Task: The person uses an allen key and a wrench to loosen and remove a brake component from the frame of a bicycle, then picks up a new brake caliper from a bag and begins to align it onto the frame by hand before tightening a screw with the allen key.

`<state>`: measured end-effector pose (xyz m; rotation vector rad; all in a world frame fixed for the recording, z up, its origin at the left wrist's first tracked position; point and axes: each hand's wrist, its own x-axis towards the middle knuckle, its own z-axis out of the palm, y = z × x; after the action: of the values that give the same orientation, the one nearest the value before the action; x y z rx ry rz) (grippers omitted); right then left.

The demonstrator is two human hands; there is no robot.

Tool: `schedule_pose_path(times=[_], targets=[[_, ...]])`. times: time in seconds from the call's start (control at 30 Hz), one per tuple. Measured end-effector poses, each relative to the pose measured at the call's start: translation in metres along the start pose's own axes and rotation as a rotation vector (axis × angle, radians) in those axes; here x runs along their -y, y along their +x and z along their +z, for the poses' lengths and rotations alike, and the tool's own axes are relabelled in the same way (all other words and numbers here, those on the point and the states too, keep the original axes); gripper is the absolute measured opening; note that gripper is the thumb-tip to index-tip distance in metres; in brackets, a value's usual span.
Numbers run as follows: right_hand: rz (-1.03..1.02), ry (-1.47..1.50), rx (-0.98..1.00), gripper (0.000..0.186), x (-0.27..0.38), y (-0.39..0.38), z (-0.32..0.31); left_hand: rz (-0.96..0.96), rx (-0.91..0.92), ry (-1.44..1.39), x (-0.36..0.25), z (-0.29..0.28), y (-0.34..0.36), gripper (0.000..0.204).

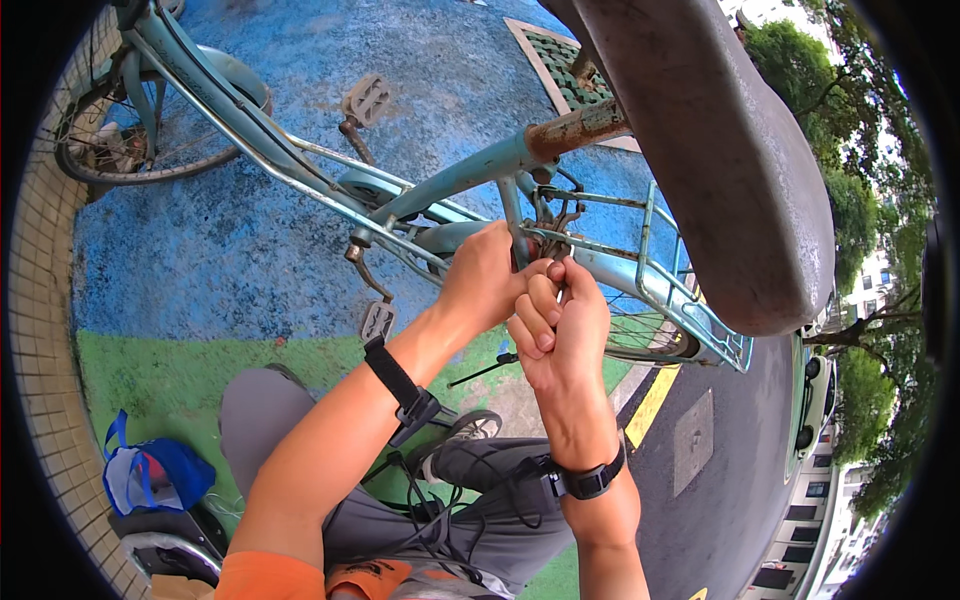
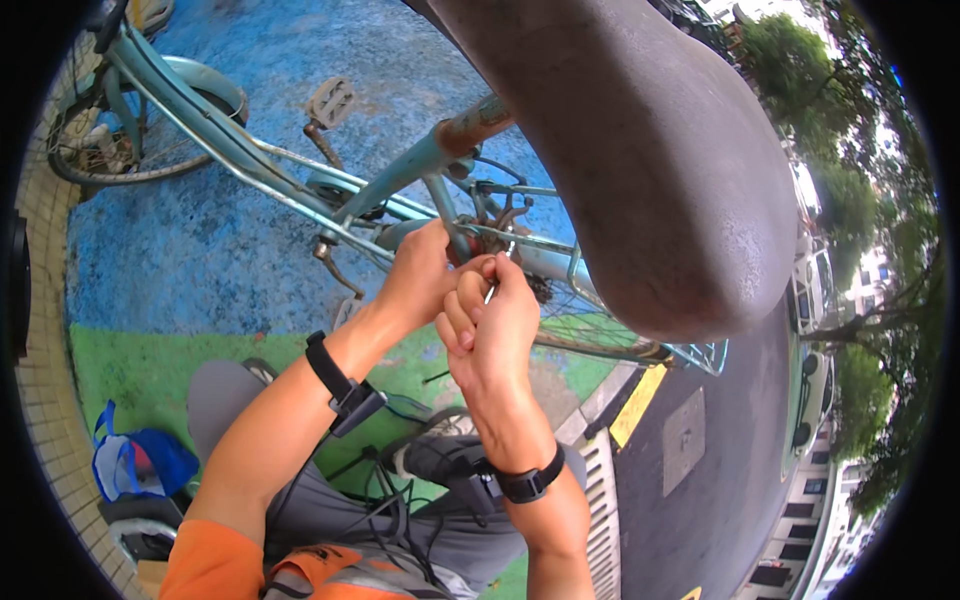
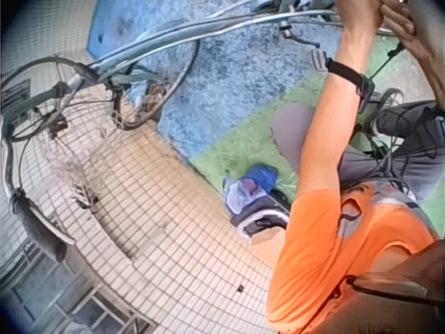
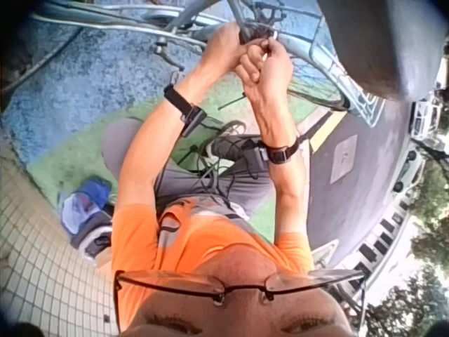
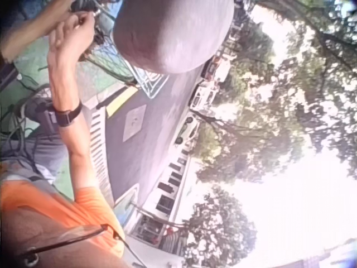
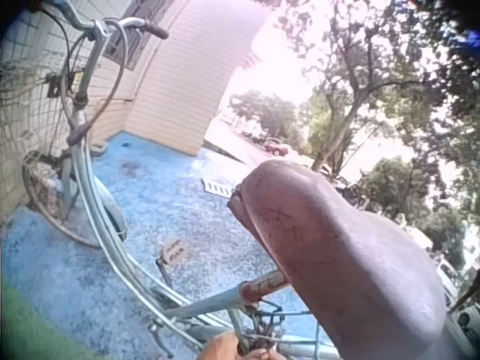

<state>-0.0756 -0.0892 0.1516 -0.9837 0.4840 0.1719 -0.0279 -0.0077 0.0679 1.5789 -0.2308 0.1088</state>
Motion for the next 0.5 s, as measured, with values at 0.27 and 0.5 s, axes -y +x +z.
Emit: schedule_pose_path(times=[0.27,0.5], targets=[[0.014,0.143,0.028,0.027,0.0,0.003,0.002,0.016,0.011,0.002,-0.005,-0.001,0.003,0.029],[0.162,-0.047,0.196,0.029,0.02,0.007,-0.034,-0.005,0.177,0.059,0.006,-0.018,0.018,0.025]])
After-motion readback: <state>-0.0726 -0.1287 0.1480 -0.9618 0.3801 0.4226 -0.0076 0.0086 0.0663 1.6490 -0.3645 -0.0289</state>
